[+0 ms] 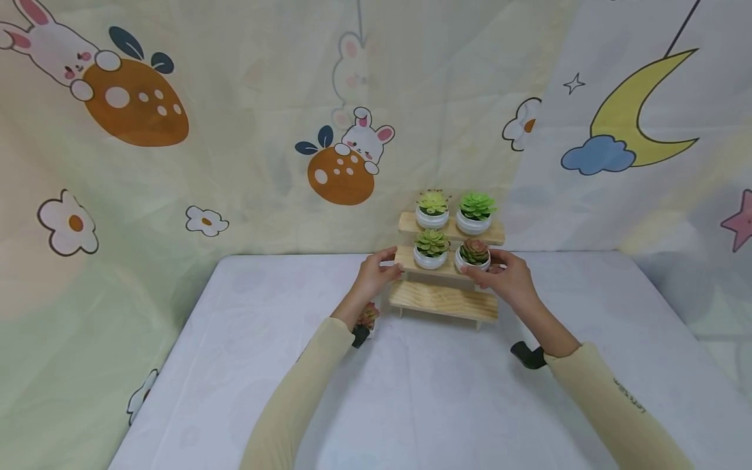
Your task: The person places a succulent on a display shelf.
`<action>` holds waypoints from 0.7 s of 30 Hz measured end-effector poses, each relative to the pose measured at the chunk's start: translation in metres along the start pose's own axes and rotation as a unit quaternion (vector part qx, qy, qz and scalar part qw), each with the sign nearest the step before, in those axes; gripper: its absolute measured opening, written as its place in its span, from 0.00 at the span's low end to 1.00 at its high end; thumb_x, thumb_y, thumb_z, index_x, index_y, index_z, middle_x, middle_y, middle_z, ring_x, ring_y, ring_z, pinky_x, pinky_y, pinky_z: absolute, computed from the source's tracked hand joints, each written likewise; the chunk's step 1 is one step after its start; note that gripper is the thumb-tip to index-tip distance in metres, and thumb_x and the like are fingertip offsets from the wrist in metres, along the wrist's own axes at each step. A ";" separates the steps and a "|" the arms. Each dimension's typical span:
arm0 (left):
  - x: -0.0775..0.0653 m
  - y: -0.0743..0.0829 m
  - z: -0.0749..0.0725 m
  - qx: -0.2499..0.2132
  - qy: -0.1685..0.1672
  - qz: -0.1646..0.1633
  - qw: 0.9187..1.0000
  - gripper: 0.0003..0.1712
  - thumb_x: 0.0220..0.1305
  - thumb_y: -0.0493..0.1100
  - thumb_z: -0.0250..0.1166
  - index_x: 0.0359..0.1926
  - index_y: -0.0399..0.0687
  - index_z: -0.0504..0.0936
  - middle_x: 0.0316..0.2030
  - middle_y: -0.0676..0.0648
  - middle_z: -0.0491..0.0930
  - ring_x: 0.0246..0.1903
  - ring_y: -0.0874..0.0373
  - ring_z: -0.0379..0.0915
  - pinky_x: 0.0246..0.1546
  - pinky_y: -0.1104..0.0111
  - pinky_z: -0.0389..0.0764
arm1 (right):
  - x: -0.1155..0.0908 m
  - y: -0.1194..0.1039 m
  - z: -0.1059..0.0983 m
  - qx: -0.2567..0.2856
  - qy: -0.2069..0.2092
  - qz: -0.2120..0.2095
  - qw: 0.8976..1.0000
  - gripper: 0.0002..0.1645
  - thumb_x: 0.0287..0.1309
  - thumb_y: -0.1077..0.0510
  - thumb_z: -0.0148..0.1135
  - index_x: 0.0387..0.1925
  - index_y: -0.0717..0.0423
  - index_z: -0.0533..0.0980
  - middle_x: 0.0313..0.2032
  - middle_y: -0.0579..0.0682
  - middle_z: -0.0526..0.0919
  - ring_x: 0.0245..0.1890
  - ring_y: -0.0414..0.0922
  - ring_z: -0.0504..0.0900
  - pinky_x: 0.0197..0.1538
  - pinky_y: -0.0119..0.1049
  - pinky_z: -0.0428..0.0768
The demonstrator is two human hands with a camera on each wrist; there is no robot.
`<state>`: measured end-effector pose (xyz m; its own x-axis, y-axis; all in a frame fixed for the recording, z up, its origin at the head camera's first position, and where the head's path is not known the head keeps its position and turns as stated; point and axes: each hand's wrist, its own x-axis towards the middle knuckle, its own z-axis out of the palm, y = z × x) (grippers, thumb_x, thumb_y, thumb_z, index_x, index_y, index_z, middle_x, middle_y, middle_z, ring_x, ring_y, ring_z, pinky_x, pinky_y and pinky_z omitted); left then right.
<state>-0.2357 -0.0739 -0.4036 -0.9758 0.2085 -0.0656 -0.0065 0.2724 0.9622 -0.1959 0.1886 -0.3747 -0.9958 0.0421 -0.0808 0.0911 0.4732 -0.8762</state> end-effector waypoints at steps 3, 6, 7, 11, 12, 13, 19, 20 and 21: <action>0.000 0.000 0.001 -0.001 0.001 0.001 1.000 0.31 0.68 0.33 0.60 0.70 0.34 0.65 0.61 0.33 0.72 0.51 0.43 0.80 0.48 0.66 0.84 | 0.000 -0.001 0.000 -0.009 -0.001 0.008 1.000 0.51 0.55 0.41 0.70 0.68 0.69 0.61 0.56 0.65 0.75 0.28 0.30 0.79 0.39 0.31 0.84; 0.000 0.000 0.001 0.003 0.001 0.000 1.000 0.30 0.68 0.33 0.60 0.70 0.34 0.64 0.61 0.33 0.72 0.51 0.43 0.80 0.47 0.67 0.84 | 0.000 -0.001 -0.001 -0.015 0.000 0.011 1.000 0.50 0.55 0.40 0.69 0.66 0.69 0.63 0.50 0.64 0.80 0.27 0.31 0.80 0.39 0.31 0.84; 0.001 0.000 0.001 0.004 0.001 0.000 1.000 0.30 0.68 0.33 0.60 0.70 0.34 0.64 0.61 0.33 0.72 0.50 0.44 0.80 0.47 0.67 0.84 | 0.000 -0.001 -0.001 -0.017 0.000 0.011 1.000 0.49 0.55 0.40 0.69 0.66 0.69 0.63 0.47 0.63 0.81 0.27 0.32 0.80 0.38 0.31 0.84; 0.002 0.001 0.001 0.012 0.000 -0.002 1.000 0.30 0.69 0.33 0.59 0.70 0.34 0.64 0.61 0.34 0.72 0.50 0.45 0.80 0.47 0.67 0.84 | 0.000 -0.002 -0.001 -0.021 0.002 0.006 1.000 0.49 0.55 0.40 0.69 0.65 0.69 0.65 0.42 0.59 0.83 0.26 0.33 0.80 0.35 0.28 0.82; 0.002 0.001 0.001 0.013 -0.001 -0.004 1.000 0.30 0.69 0.34 0.59 0.70 0.35 0.64 0.61 0.34 0.72 0.50 0.45 0.80 0.48 0.67 0.84 | 0.000 -0.002 -0.001 -0.023 0.002 0.006 1.000 0.49 0.55 0.40 0.69 0.64 0.69 0.65 0.41 0.59 0.83 0.26 0.33 0.80 0.34 0.27 0.82; 0.002 0.001 0.001 0.013 -0.002 -0.004 1.000 0.30 0.69 0.34 0.59 0.70 0.35 0.63 0.61 0.34 0.71 0.51 0.45 0.80 0.48 0.67 0.84 | 0.000 -0.002 -0.002 -0.024 0.001 0.006 1.000 0.49 0.55 0.40 0.69 0.64 0.69 0.65 0.42 0.59 0.83 0.26 0.33 0.80 0.33 0.26 0.81; 0.001 0.001 0.001 0.018 -0.002 -0.006 1.000 0.31 0.69 0.34 0.60 0.70 0.35 0.63 0.61 0.34 0.71 0.51 0.45 0.80 0.48 0.67 0.84 | -0.001 -0.001 -0.001 -0.024 0.000 0.006 1.000 0.51 0.55 0.39 0.69 0.67 0.70 0.62 0.47 0.63 0.80 0.26 0.31 0.80 0.35 0.26 0.80; 0.000 0.001 0.001 0.018 -0.002 -0.006 1.000 0.31 0.69 0.34 0.60 0.70 0.35 0.64 0.61 0.34 0.71 0.51 0.45 0.80 0.48 0.67 0.84 | -0.002 0.000 -0.001 -0.017 0.000 0.004 1.000 0.52 0.55 0.39 0.69 0.67 0.69 0.62 0.49 0.63 0.79 0.26 0.31 0.79 0.36 0.28 0.81; 0.000 0.001 0.001 0.018 -0.003 -0.005 1.000 0.30 0.69 0.34 0.59 0.70 0.35 0.64 0.61 0.34 0.71 0.50 0.45 0.80 0.48 0.67 0.84 | -0.003 0.001 -0.001 -0.008 0.000 0.002 1.000 0.52 0.55 0.39 0.69 0.68 0.68 0.61 0.51 0.63 0.78 0.26 0.30 0.79 0.37 0.28 0.81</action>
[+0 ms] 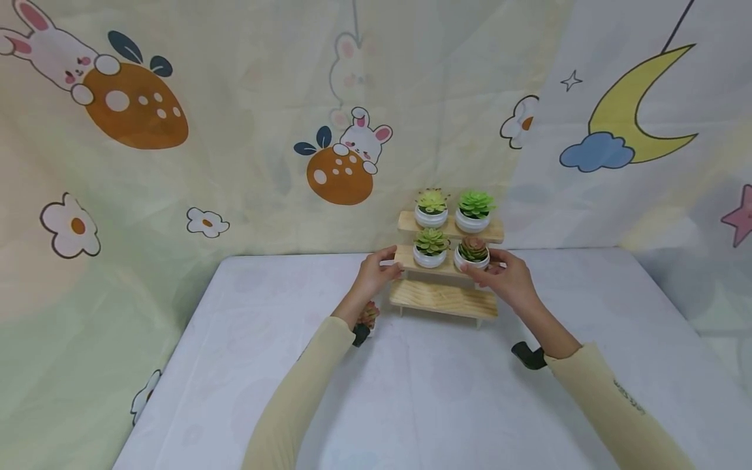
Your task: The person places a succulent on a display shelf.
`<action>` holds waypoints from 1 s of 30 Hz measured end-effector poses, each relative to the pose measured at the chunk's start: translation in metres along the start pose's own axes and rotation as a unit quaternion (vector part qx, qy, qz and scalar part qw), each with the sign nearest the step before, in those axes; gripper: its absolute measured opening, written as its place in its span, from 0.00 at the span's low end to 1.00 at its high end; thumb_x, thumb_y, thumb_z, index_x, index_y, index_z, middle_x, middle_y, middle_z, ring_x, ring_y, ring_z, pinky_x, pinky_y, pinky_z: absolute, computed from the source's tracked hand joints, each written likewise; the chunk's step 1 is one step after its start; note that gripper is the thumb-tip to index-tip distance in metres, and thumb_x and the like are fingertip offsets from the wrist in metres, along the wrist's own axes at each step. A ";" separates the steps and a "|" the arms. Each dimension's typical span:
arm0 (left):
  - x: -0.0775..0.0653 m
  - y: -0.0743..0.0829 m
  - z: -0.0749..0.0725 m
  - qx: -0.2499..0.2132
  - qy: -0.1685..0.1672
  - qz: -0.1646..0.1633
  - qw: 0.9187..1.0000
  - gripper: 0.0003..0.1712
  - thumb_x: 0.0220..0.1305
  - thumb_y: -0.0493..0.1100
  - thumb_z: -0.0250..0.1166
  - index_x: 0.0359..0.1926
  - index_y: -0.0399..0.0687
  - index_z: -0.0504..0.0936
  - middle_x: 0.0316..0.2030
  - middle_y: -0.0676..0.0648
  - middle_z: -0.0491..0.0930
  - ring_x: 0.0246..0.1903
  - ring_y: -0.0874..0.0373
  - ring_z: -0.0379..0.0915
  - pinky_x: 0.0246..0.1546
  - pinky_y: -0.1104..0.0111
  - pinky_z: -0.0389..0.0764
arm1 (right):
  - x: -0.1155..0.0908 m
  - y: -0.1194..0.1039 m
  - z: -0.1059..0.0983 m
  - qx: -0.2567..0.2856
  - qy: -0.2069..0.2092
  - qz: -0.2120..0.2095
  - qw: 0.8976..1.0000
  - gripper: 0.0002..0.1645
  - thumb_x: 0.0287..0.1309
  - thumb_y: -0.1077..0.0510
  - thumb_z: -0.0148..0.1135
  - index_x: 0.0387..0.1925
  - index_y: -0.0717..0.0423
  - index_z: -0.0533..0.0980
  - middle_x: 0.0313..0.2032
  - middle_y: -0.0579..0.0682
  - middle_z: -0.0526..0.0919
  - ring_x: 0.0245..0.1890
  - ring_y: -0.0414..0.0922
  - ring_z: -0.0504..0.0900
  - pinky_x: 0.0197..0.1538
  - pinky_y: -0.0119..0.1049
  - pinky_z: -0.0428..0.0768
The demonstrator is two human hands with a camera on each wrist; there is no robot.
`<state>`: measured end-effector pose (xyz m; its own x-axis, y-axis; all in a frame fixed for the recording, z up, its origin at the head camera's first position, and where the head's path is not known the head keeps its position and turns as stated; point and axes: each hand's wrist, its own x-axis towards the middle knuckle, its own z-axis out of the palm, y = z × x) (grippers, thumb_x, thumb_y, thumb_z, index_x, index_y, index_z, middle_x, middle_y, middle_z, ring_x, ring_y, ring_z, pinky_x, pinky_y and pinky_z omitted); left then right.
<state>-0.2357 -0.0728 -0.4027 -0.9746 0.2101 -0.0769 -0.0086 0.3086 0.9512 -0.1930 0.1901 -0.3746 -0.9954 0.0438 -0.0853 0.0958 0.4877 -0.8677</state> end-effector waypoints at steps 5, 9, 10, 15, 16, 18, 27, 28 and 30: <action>-0.001 -0.001 -0.002 -0.003 0.002 0.000 1.000 0.30 0.69 0.34 0.60 0.70 0.34 0.64 0.61 0.34 0.72 0.51 0.44 0.80 0.48 0.67 0.84 | -0.005 0.006 0.004 0.055 0.007 -0.016 0.998 0.51 0.56 0.43 0.70 0.70 0.66 0.58 0.58 0.61 0.70 0.29 0.28 0.77 0.36 0.28 0.82; -0.001 -0.002 -0.003 -0.006 0.006 -0.002 1.000 0.30 0.69 0.34 0.60 0.70 0.35 0.64 0.61 0.34 0.72 0.51 0.44 0.80 0.48 0.67 0.84 | -0.011 0.011 0.010 0.082 0.040 -0.022 0.996 0.49 0.55 0.46 0.71 0.66 0.63 0.55 0.55 0.56 0.64 0.30 0.32 0.74 0.32 0.24 0.79; -0.001 -0.003 -0.003 -0.007 0.007 -0.003 1.000 0.30 0.69 0.34 0.60 0.70 0.35 0.64 0.61 0.34 0.72 0.51 0.44 0.80 0.47 0.67 0.84 | -0.013 0.012 0.011 0.086 0.049 -0.022 0.995 0.48 0.55 0.46 0.71 0.64 0.62 0.54 0.54 0.54 0.63 0.30 0.32 0.74 0.32 0.23 0.78; -0.002 -0.003 -0.004 -0.010 0.010 -0.004 1.000 0.30 0.69 0.34 0.60 0.70 0.35 0.64 0.61 0.34 0.72 0.51 0.44 0.80 0.48 0.67 0.84 | -0.026 0.013 0.015 0.112 0.086 -0.041 0.989 0.36 0.56 0.50 0.72 0.52 0.58 0.58 0.44 0.48 0.64 0.28 0.32 0.73 0.28 0.21 0.75; -0.002 -0.003 -0.005 -0.010 0.011 -0.004 1.000 0.30 0.69 0.34 0.60 0.70 0.35 0.64 0.61 0.34 0.72 0.50 0.45 0.80 0.47 0.67 0.84 | -0.030 0.013 0.017 0.119 0.094 -0.048 0.987 0.32 0.56 0.52 0.72 0.49 0.59 0.60 0.42 0.48 0.66 0.27 0.31 0.73 0.27 0.21 0.74; -0.002 -0.002 -0.005 -0.011 0.014 -0.005 1.000 0.30 0.69 0.34 0.60 0.70 0.35 0.64 0.61 0.34 0.72 0.50 0.45 0.80 0.47 0.67 0.84 | -0.037 0.013 0.021 0.134 0.117 -0.067 0.982 0.27 0.56 0.56 0.72 0.43 0.61 0.63 0.36 0.48 0.68 0.25 0.32 0.72 0.24 0.22 0.71; 0.003 -0.002 -0.001 -0.011 -0.006 0.007 1.000 0.31 0.70 0.34 0.59 0.70 0.33 0.63 0.61 0.32 0.71 0.51 0.43 0.80 0.48 0.66 0.84 | -0.059 0.018 0.054 0.180 0.100 -0.126 0.971 0.19 0.51 0.68 0.73 0.38 0.66 0.69 0.35 0.49 0.73 0.28 0.35 0.74 0.27 0.20 0.76; 0.003 -0.002 -0.001 -0.010 -0.006 0.008 1.000 0.30 0.70 0.34 0.59 0.70 0.33 0.63 0.61 0.32 0.71 0.51 0.43 0.80 0.48 0.66 0.84 | -0.059 0.019 0.058 0.179 0.082 -0.136 0.971 0.19 0.51 0.68 0.72 0.39 0.67 0.70 0.37 0.50 0.73 0.28 0.34 0.75 0.28 0.21 0.77; 0.002 -0.001 -0.001 -0.009 -0.004 0.008 1.000 0.30 0.70 0.34 0.59 0.70 0.33 0.62 0.61 0.33 0.71 0.50 0.43 0.80 0.48 0.66 0.84 | -0.059 0.020 0.068 0.183 0.043 -0.159 0.969 0.19 0.51 0.69 0.72 0.40 0.68 0.71 0.39 0.54 0.74 0.29 0.35 0.76 0.28 0.22 0.78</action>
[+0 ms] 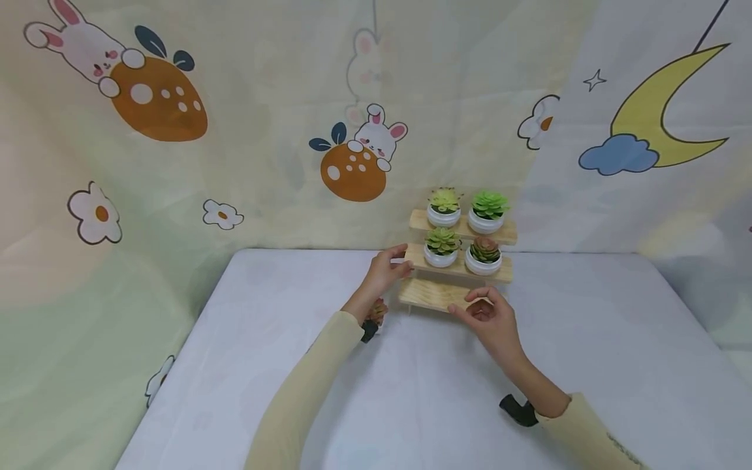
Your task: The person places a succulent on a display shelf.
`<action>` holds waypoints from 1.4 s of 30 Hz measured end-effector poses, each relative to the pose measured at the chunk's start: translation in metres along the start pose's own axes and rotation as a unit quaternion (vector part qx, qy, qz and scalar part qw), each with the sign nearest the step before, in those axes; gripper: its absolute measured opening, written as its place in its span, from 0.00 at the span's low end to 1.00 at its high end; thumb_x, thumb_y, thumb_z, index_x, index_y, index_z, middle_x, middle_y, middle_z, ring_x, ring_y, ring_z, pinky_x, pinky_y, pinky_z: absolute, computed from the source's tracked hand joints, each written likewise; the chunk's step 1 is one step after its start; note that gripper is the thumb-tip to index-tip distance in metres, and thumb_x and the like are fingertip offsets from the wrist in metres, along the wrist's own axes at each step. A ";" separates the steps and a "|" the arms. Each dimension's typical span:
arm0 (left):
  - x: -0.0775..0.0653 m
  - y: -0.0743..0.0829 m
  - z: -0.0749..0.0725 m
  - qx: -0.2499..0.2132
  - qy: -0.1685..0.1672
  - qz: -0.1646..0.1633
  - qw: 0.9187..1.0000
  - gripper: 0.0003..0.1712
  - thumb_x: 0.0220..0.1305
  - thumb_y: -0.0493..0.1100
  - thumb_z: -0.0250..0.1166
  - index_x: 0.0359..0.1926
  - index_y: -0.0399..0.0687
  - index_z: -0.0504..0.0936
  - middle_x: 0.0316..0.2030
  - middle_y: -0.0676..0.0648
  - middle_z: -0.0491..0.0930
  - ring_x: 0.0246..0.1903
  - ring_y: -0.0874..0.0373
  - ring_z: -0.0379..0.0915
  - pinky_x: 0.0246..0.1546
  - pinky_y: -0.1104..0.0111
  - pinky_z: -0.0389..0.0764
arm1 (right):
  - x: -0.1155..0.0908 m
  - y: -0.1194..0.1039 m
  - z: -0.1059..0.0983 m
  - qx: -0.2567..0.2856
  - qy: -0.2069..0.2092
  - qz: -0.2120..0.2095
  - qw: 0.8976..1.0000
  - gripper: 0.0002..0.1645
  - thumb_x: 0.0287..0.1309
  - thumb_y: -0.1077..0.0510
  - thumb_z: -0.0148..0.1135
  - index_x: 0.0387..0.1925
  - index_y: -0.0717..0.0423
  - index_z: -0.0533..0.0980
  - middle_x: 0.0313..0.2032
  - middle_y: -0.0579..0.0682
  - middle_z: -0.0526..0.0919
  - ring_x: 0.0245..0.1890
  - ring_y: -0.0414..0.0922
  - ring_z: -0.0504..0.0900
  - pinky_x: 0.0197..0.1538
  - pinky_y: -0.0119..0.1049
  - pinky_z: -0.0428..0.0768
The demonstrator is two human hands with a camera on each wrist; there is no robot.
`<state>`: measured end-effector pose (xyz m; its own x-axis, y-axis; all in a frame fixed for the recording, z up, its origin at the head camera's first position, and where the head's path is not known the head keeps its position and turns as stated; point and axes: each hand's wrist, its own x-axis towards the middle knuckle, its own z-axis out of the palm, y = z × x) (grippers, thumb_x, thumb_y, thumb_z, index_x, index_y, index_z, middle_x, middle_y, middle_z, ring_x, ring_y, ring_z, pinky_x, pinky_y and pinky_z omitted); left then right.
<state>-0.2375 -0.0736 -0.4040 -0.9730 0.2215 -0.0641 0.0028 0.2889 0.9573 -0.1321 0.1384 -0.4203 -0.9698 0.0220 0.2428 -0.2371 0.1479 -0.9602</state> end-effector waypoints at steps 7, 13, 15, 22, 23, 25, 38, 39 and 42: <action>-0.002 0.000 -0.002 0.007 0.003 0.015 1.000 0.30 0.70 0.34 0.58 0.70 0.33 0.63 0.61 0.33 0.71 0.50 0.42 0.80 0.48 0.64 0.84 | -0.003 0.010 0.029 0.031 -0.170 -0.053 0.983 0.24 0.51 0.71 0.70 0.50 0.70 0.72 0.52 0.65 0.74 0.31 0.39 0.81 0.31 0.28 0.82; -0.002 -0.001 -0.002 0.012 0.001 0.018 1.000 0.29 0.70 0.34 0.58 0.70 0.33 0.64 0.60 0.33 0.72 0.49 0.43 0.81 0.47 0.66 0.85 | -0.003 0.012 0.053 0.006 -0.276 0.000 0.961 0.39 0.53 0.66 0.71 0.65 0.64 0.65 0.55 0.72 0.72 0.34 0.47 0.85 0.29 0.34 0.84; -0.002 -0.001 -0.001 0.013 0.004 0.019 1.000 0.29 0.70 0.34 0.58 0.69 0.33 0.64 0.60 0.33 0.73 0.49 0.43 0.81 0.47 0.66 0.85 | -0.001 0.013 0.060 -0.004 -0.297 0.028 0.955 0.44 0.53 0.64 0.72 0.69 0.64 0.61 0.63 0.72 0.66 0.36 0.50 0.86 0.29 0.34 0.85; -0.003 -0.002 -0.001 0.007 0.002 0.024 1.000 0.29 0.69 0.33 0.58 0.69 0.32 0.64 0.59 0.32 0.72 0.49 0.42 0.80 0.46 0.67 0.85 | 0.003 0.019 0.083 -0.017 -0.315 0.078 0.946 0.54 0.52 0.62 0.73 0.73 0.66 0.51 0.69 0.71 0.57 0.38 0.53 0.86 0.30 0.34 0.84; -0.003 -0.001 -0.001 0.007 0.002 0.024 1.000 0.29 0.69 0.33 0.58 0.69 0.32 0.64 0.59 0.32 0.72 0.49 0.42 0.80 0.46 0.67 0.85 | 0.003 0.020 0.085 -0.011 -0.314 0.079 0.946 0.54 0.52 0.62 0.73 0.73 0.67 0.51 0.69 0.71 0.58 0.38 0.54 0.86 0.31 0.35 0.84; -0.004 -0.001 -0.002 0.008 0.000 0.028 1.000 0.29 0.69 0.33 0.58 0.69 0.32 0.64 0.59 0.32 0.72 0.49 0.42 0.81 0.46 0.67 0.85 | 0.004 0.021 0.091 0.000 -0.315 0.084 0.946 0.53 0.52 0.64 0.73 0.72 0.66 0.51 0.68 0.72 0.58 0.36 0.53 0.86 0.31 0.37 0.85; -0.004 -0.002 -0.002 -0.002 -0.002 0.020 1.000 0.30 0.70 0.34 0.59 0.70 0.35 0.64 0.61 0.33 0.71 0.50 0.43 0.80 0.48 0.66 0.84 | 0.016 0.033 0.109 0.043 -0.299 0.129 0.945 0.42 0.51 0.73 0.66 0.66 0.73 0.58 0.60 0.70 0.65 0.29 0.40 0.81 0.35 0.36 0.84; -0.004 -0.002 -0.002 -0.003 -0.003 0.020 1.000 0.30 0.70 0.34 0.59 0.70 0.35 0.64 0.61 0.33 0.71 0.50 0.43 0.80 0.48 0.66 0.84 | 0.017 0.033 0.109 0.041 -0.297 0.129 0.945 0.41 0.51 0.73 0.66 0.65 0.73 0.59 0.59 0.70 0.66 0.29 0.40 0.81 0.35 0.34 0.83; -0.004 -0.002 -0.002 -0.001 -0.002 0.021 1.000 0.30 0.70 0.33 0.59 0.70 0.35 0.63 0.62 0.33 0.71 0.50 0.41 0.80 0.49 0.65 0.84 | 0.018 0.034 0.110 0.038 -0.297 0.132 0.945 0.38 0.52 0.73 0.66 0.63 0.76 0.60 0.59 0.70 0.66 0.30 0.39 0.81 0.36 0.31 0.82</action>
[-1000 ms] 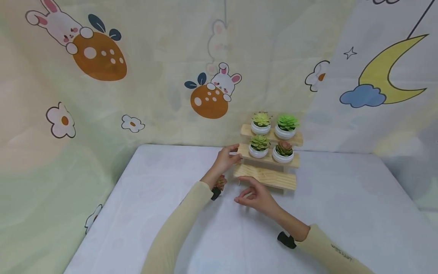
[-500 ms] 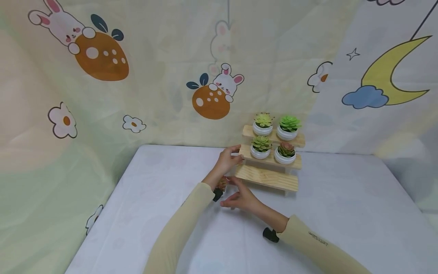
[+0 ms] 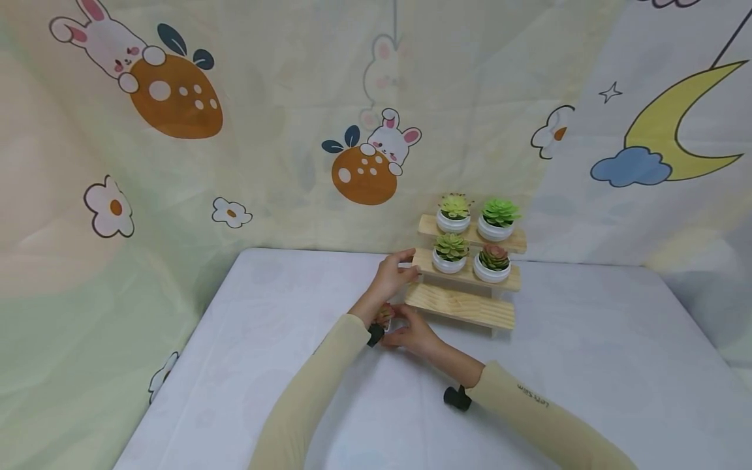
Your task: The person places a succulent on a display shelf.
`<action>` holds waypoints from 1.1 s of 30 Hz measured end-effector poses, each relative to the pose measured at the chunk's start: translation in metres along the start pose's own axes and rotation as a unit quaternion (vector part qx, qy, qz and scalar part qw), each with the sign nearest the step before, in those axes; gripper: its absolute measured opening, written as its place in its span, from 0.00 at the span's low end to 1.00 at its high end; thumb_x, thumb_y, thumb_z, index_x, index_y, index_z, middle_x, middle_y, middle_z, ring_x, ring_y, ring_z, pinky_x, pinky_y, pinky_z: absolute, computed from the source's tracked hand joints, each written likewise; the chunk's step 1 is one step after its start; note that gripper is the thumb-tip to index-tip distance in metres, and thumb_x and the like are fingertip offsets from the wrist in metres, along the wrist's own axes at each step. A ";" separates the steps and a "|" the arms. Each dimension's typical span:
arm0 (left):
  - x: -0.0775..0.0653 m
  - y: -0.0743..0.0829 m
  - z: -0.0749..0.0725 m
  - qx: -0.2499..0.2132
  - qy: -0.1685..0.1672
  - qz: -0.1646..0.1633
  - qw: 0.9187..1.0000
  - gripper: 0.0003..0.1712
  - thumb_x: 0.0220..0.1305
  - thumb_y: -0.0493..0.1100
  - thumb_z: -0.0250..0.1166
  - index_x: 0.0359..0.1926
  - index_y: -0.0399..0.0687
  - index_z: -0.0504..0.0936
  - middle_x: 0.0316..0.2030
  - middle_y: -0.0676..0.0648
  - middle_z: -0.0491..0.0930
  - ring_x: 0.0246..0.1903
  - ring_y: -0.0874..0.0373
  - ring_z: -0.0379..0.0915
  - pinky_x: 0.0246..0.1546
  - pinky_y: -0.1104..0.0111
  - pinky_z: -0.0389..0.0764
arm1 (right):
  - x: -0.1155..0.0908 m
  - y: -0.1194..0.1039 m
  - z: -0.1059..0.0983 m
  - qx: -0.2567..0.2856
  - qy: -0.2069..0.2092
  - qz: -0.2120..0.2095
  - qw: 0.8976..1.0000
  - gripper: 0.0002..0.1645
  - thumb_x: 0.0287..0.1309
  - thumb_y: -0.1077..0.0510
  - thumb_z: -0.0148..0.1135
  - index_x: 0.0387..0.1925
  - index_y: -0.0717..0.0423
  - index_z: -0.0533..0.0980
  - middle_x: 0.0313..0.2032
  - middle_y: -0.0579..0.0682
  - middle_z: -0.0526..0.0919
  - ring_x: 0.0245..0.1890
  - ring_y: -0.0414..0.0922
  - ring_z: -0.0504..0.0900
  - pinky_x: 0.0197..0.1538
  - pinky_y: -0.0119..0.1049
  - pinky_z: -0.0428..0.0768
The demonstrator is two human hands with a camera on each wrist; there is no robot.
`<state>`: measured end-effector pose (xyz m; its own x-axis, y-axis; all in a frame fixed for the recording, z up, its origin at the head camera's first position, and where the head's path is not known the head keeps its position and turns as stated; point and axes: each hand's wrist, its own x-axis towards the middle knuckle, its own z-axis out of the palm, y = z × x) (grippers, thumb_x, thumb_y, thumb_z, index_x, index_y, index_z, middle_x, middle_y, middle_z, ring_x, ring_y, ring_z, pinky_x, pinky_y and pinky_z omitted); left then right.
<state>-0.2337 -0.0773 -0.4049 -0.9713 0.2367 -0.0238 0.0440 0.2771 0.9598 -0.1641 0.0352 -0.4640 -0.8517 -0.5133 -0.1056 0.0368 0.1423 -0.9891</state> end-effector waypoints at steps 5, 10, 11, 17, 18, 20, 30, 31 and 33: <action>0.001 -0.001 0.001 0.011 0.003 0.003 1.000 0.30 0.70 0.34 0.58 0.70 0.35 0.64 0.61 0.34 0.72 0.49 0.43 0.81 0.47 0.66 0.85 | -0.001 0.000 0.000 -0.012 0.008 0.001 1.000 0.35 0.52 0.72 0.66 0.60 0.76 0.62 0.60 0.69 0.64 0.32 0.40 0.80 0.36 0.30 0.81; 0.001 -0.002 0.001 0.019 0.006 0.004 1.000 0.30 0.70 0.34 0.59 0.70 0.35 0.64 0.61 0.34 0.72 0.48 0.45 0.82 0.46 0.67 0.85 | -0.003 0.000 0.001 -0.032 0.018 -0.001 0.999 0.34 0.52 0.71 0.68 0.59 0.75 0.64 0.60 0.69 0.64 0.34 0.42 0.80 0.36 0.29 0.81; 0.001 -0.001 0.001 0.019 0.007 0.004 1.000 0.30 0.70 0.34 0.59 0.70 0.35 0.64 0.61 0.34 0.72 0.48 0.44 0.82 0.46 0.67 0.85 | -0.003 -0.001 0.001 -0.035 0.017 -0.004 0.999 0.34 0.52 0.71 0.68 0.59 0.75 0.64 0.60 0.69 0.64 0.35 0.43 0.80 0.36 0.29 0.81; 0.000 0.000 0.001 0.017 0.007 0.008 1.000 0.29 0.70 0.34 0.59 0.70 0.34 0.64 0.60 0.33 0.72 0.48 0.44 0.81 0.45 0.67 0.85 | -0.007 -0.001 0.000 -0.023 0.008 -0.013 1.000 0.35 0.55 0.70 0.67 0.61 0.74 0.63 0.58 0.69 0.67 0.33 0.42 0.81 0.35 0.28 0.81; -0.001 0.001 0.000 0.016 0.006 0.008 1.000 0.29 0.70 0.34 0.58 0.70 0.34 0.64 0.60 0.33 0.72 0.48 0.43 0.81 0.45 0.67 0.85 | -0.008 -0.001 0.000 -0.017 0.008 -0.011 1.000 0.35 0.55 0.70 0.67 0.62 0.74 0.62 0.58 0.69 0.67 0.32 0.41 0.81 0.35 0.28 0.81; -0.001 0.001 0.000 0.014 0.006 0.009 1.000 0.29 0.70 0.33 0.58 0.70 0.33 0.64 0.60 0.33 0.72 0.48 0.43 0.81 0.45 0.67 0.85 | -0.010 -0.001 -0.001 -0.014 0.007 -0.005 1.000 0.37 0.56 0.70 0.66 0.64 0.74 0.60 0.57 0.69 0.69 0.30 0.40 0.82 0.34 0.28 0.81; -0.002 0.000 0.001 0.003 0.007 0.014 1.000 0.29 0.69 0.32 0.58 0.69 0.32 0.64 0.59 0.33 0.73 0.47 0.43 0.81 0.45 0.67 0.85 | -0.021 0.000 -0.007 -0.025 0.030 0.003 0.999 0.40 0.54 0.67 0.69 0.65 0.71 0.61 0.56 0.67 0.72 0.25 0.38 0.79 0.31 0.30 0.79; -0.002 0.000 0.001 0.001 0.007 0.015 1.000 0.29 0.69 0.32 0.58 0.69 0.32 0.64 0.59 0.33 0.73 0.47 0.43 0.82 0.45 0.67 0.85 | -0.022 0.000 -0.008 -0.023 0.028 -0.001 0.999 0.40 0.54 0.67 0.69 0.66 0.71 0.61 0.56 0.67 0.71 0.25 0.39 0.78 0.31 0.30 0.79; -0.002 0.000 0.001 -0.001 0.008 0.017 1.000 0.29 0.69 0.32 0.58 0.69 0.32 0.65 0.59 0.32 0.73 0.47 0.42 0.81 0.44 0.67 0.86 | -0.024 0.001 -0.010 -0.013 0.022 -0.004 1.000 0.41 0.54 0.68 0.69 0.67 0.71 0.60 0.57 0.68 0.71 0.26 0.39 0.78 0.32 0.30 0.80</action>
<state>-0.2314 -0.0773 -0.4050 -0.9730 0.2306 0.0131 0.0764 0.2680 0.9604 -0.1486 0.0564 -0.4611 -0.8744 -0.4764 -0.0921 0.0165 0.1605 -0.9869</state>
